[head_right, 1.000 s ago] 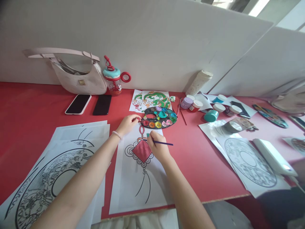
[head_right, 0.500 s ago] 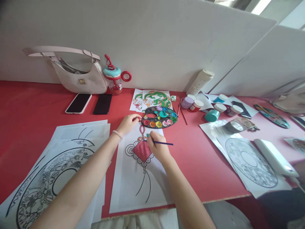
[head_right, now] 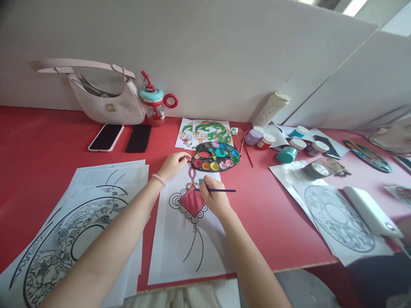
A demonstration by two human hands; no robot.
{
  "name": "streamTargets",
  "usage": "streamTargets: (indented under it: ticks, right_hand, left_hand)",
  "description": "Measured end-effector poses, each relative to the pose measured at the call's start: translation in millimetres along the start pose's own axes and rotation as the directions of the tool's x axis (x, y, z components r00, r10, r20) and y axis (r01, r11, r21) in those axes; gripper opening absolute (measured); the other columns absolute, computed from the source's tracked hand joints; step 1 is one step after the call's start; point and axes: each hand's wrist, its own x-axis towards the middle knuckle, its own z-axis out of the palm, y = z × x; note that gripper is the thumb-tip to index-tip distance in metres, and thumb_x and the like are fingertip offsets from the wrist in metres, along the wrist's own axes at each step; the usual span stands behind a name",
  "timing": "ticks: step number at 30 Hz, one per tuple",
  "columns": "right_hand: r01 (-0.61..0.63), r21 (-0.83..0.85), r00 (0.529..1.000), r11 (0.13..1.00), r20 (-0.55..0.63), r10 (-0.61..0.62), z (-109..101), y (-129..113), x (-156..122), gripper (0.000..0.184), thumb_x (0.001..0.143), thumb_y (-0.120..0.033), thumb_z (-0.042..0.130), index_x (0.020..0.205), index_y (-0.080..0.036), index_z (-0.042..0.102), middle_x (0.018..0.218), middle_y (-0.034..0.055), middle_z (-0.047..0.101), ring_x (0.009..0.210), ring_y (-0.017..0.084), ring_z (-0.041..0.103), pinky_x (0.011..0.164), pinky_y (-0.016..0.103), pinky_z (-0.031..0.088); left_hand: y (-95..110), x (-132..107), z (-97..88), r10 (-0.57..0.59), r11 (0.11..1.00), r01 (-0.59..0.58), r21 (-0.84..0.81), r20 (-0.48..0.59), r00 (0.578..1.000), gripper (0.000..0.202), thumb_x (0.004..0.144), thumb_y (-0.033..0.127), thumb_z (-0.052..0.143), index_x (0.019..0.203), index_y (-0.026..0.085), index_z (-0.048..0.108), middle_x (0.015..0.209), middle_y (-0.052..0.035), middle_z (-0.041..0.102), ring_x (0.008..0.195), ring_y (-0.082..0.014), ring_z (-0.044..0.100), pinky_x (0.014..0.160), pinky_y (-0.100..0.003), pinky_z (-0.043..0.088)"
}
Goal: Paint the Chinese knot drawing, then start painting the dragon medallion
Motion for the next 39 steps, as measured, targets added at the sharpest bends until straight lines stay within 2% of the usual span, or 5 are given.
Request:
streamTargets:
  ticks: [7, 32, 39]
  right_hand:
    - [-0.028, 0.015, 0.999, 1.0, -0.031, 0.028, -2.0, 0.2, -1.0, 0.032, 0.085, -0.027, 0.04, 0.058, -0.021, 0.023, 0.05, -0.0063, 0.024, 0.046, 0.007, 0.023, 0.043, 0.022, 0.022]
    - [-0.029, 0.023, 1.0, 0.999, -0.01, 0.029, -1.3, -0.7, -1.5, 0.033, 0.085, -0.028, 0.04, 0.058, -0.021, 0.023, 0.049, -0.0063, 0.024, 0.046, 0.008, 0.022, 0.043, 0.022, 0.022]
    - [-0.015, 0.021, 1.0, 1.0, 0.009, 0.015, -0.2, -2.2, 0.0, 0.029, 0.084, -0.027, 0.04, 0.059, -0.021, 0.025, 0.051, -0.0055, 0.028, 0.047, 0.008, 0.025, 0.044, 0.022, 0.024]
  left_hand:
    - [-2.1, 0.2, 0.5, 0.007, 1.0, -0.007, -0.003, -0.001, 1.0, 0.022, 0.085, 0.022, 0.044, 0.093, 0.019, 0.065, 0.092, -0.0035, 0.07, 0.086, -0.0168, 0.063, 0.077, -0.028, 0.049]
    - [-1.3, -0.6, 0.3, 0.005, 1.0, -0.005, 0.002, -0.002, 1.0, 0.022, 0.086, 0.024, 0.045, 0.094, 0.019, 0.065, 0.095, -0.0036, 0.07, 0.087, -0.0176, 0.063, 0.076, -0.028, 0.048]
    - [-2.2, -0.1, 1.4, 0.003, 1.0, -0.003, 0.01, -0.005, 1.0, 0.021, 0.086, 0.024, 0.045, 0.094, 0.02, 0.065, 0.095, -0.0036, 0.07, 0.088, -0.0179, 0.063, 0.076, -0.029, 0.049]
